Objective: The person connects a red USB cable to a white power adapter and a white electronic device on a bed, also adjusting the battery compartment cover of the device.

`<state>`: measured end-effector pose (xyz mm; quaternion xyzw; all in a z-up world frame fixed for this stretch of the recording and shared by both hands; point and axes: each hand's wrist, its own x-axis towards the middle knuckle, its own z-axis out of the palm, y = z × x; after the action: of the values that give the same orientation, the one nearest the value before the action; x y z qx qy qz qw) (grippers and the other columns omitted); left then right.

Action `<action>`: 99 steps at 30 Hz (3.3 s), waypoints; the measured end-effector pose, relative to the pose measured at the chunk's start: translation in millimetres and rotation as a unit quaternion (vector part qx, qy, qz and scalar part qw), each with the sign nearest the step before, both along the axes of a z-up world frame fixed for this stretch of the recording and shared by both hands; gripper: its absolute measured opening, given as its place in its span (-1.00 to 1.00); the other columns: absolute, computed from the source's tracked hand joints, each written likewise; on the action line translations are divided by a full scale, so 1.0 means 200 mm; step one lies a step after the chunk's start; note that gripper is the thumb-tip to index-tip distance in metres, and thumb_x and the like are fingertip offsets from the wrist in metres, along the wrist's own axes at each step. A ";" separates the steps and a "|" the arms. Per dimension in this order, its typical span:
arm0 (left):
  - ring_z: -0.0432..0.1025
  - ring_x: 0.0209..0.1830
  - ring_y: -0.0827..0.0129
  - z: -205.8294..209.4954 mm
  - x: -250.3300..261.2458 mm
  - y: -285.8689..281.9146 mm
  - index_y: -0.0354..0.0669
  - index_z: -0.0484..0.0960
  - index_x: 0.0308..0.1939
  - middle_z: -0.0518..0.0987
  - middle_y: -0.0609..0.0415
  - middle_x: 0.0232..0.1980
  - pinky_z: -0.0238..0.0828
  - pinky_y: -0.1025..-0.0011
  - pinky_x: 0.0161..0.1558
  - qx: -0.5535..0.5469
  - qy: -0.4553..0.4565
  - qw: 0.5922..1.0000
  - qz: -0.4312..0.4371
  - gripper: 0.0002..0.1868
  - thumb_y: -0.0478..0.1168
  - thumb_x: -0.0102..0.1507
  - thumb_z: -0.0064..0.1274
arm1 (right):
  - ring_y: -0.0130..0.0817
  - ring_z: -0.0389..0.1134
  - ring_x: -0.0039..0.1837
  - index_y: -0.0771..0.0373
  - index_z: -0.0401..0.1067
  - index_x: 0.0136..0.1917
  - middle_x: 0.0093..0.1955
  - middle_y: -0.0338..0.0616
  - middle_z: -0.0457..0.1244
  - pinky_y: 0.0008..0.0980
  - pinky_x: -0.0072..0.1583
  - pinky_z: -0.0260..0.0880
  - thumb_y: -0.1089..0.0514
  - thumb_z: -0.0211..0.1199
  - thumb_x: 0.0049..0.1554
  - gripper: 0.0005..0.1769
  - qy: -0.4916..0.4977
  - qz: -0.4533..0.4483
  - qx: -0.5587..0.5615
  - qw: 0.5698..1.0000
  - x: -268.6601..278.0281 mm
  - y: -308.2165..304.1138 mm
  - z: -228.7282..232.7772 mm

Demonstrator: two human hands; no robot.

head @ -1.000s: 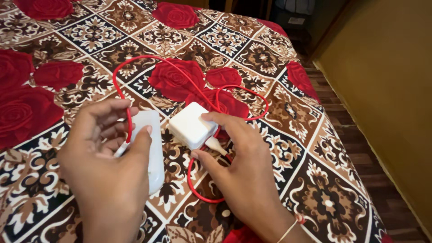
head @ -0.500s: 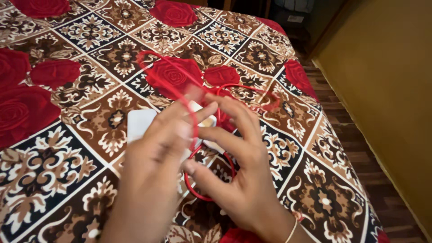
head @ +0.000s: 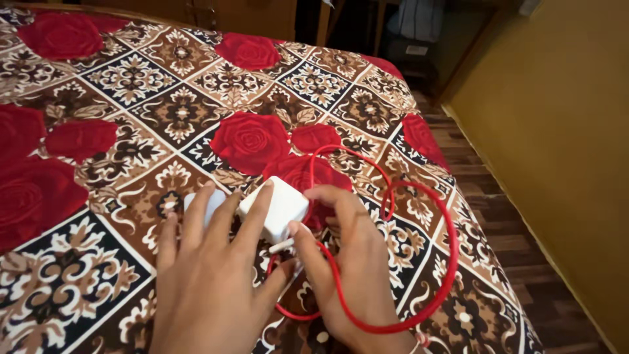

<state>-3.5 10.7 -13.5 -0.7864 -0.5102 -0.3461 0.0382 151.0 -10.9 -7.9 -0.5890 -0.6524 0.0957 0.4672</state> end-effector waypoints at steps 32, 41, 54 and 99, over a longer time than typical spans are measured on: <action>0.31 0.37 0.11 -0.02 -0.01 0.02 -0.12 0.31 0.49 0.45 -0.03 0.33 -0.36 -0.18 0.45 -0.104 -0.057 0.993 -0.028 -0.12 -0.02 0.09 0.14 | 0.00 0.48 -0.24 -0.03 0.65 -0.09 -0.33 -0.04 0.42 -0.04 -0.16 0.46 -0.11 0.55 -0.20 -0.62 -0.142 -0.094 -0.174 0.970 0.01 -0.07 -0.09; 0.49 0.08 0.21 0.30 0.02 0.26 -0.19 0.51 0.06 0.63 -0.05 0.03 0.34 -0.01 0.17 -0.386 -0.022 0.919 -0.080 -0.29 0.06 -0.01 0.49 | -0.22 0.44 -0.14 0.38 0.56 0.16 -0.06 0.04 0.43 -0.29 -0.11 0.42 0.29 0.38 0.08 -0.65 0.439 0.099 -0.337 0.827 0.33 -0.07 -0.06; 0.63 -0.20 0.40 0.09 0.11 0.30 -0.09 0.62 0.02 0.70 0.10 -0.11 0.65 0.45 -0.22 -0.321 -0.379 0.860 -0.115 -0.66 -0.33 0.17 0.25 | 0.16 0.00 0.62 0.22 0.11 0.53 0.68 0.30 -0.15 -0.01 0.47 0.11 0.09 0.26 0.17 -0.27 0.072 0.002 0.008 0.997 0.12 -0.22 -0.02; 0.54 0.12 -0.05 0.31 -0.05 0.25 -0.12 0.42 0.34 0.62 -0.20 0.08 0.50 0.09 0.12 -0.413 0.121 0.885 0.180 -0.16 0.28 0.17 0.30 | -0.17 0.42 -0.04 0.25 0.51 0.23 0.15 0.09 0.32 -0.26 -0.06 0.43 0.01 0.34 0.15 -0.56 -0.152 -0.060 0.017 0.986 0.22 0.06 0.04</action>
<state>-13.6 61.0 48.1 -0.6616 -0.7311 0.0069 -0.1665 195.2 0.5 0.9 -0.6266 -0.6809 -0.0339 0.3776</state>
